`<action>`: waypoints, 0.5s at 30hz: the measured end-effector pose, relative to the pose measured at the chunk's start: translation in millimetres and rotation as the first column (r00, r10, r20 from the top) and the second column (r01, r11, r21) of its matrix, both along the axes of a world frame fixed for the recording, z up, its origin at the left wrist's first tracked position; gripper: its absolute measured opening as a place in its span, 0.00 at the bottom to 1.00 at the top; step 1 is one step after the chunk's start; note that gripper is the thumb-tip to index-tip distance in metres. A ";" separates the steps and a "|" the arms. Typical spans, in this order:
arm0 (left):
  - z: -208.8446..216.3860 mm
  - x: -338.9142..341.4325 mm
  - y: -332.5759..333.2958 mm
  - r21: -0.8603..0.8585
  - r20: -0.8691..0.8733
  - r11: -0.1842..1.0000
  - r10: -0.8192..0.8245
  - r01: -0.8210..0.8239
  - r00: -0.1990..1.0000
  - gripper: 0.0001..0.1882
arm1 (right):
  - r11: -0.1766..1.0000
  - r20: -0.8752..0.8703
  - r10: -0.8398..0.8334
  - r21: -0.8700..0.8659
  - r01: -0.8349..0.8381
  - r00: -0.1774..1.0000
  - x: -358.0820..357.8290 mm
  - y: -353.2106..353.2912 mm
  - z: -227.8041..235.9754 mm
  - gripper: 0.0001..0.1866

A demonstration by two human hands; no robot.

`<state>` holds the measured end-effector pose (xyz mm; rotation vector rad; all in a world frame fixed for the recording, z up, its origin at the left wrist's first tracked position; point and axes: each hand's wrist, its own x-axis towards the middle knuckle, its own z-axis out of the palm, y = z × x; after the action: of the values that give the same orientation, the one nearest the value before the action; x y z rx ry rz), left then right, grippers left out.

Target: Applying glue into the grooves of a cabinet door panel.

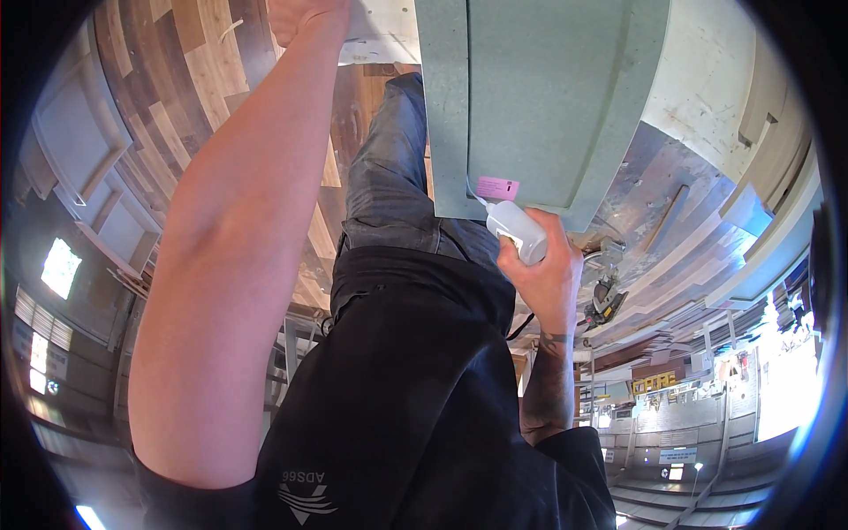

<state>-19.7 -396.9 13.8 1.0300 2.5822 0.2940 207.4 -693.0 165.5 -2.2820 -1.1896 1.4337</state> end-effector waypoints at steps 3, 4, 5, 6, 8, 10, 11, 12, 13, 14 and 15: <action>-0.6 -0.3 -1.1 0.005 0.020 1.000 -0.008 0.008 1.000 0.38 | 1.000 0.003 0.013 0.000 -0.013 1.000 0.7 -1.1 0.9 0.23; -0.6 -0.4 -0.4 0.011 0.035 1.000 -0.015 0.015 0.999 0.38 | 1.000 0.003 0.018 0.002 -0.018 1.000 1.1 -0.5 1.0 0.23; -0.9 -0.5 -0.5 0.011 0.036 1.000 -0.013 0.013 0.999 0.38 | 1.000 0.003 0.020 0.002 -0.020 1.000 1.5 -0.6 1.2 0.23; -1.4 -0.5 -0.9 0.021 0.032 1.000 -0.021 0.020 0.999 0.38 | 1.000 0.006 0.027 0.003 -0.027 1.000 1.8 -1.3 1.3 0.23; -2.0 -2.3 -0.5 0.033 0.023 0.999 -0.029 0.028 0.999 0.38 | 0.999 0.003 0.032 0.007 -0.032 0.999 0.9 -1.7 0.0 0.23; -3.0 -3.6 0.3 0.047 0.040 0.999 -0.011 0.009 0.999 0.38 | 1.000 -0.001 0.028 0.002 -0.028 1.000 -0.1 -1.7 -0.5 0.23; -3.1 -4.1 -0.1 0.047 0.039 0.999 -0.009 0.008 0.999 0.38 | 1.000 -0.002 0.029 0.002 -0.029 1.000 0.1 -1.8 -0.4 0.23; -3.2 -4.8 -0.5 0.047 0.034 0.999 -0.015 0.014 0.999 0.38 | 0.999 0.003 0.042 -0.003 -0.042 0.999 0.3 -2.0 -0.2 0.23; -2.7 -2.9 -0.8 0.046 0.033 0.999 -0.023 0.021 0.999 0.38 | 0.999 0.012 0.053 -0.011 -0.053 0.998 1.4 -2.1 0.9 0.22; -2.5 -0.7 -1.2 0.044 0.036 0.999 -0.022 0.020 0.999 0.38 | 0.998 0.015 0.054 -0.013 -0.054 0.998 2.4 -1.9 2.0 0.22; -2.2 1.7 -1.6 0.037 0.031 0.999 -0.007 0.006 0.999 0.37 | 0.998 0.012 0.059 -0.016 -0.059 0.998 3.4 -1.4 3.1 0.22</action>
<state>-18.0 -398.4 11.7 1.0385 2.5539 0.3545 210.8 -694.4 168.6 -2.2878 -1.2642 1.4560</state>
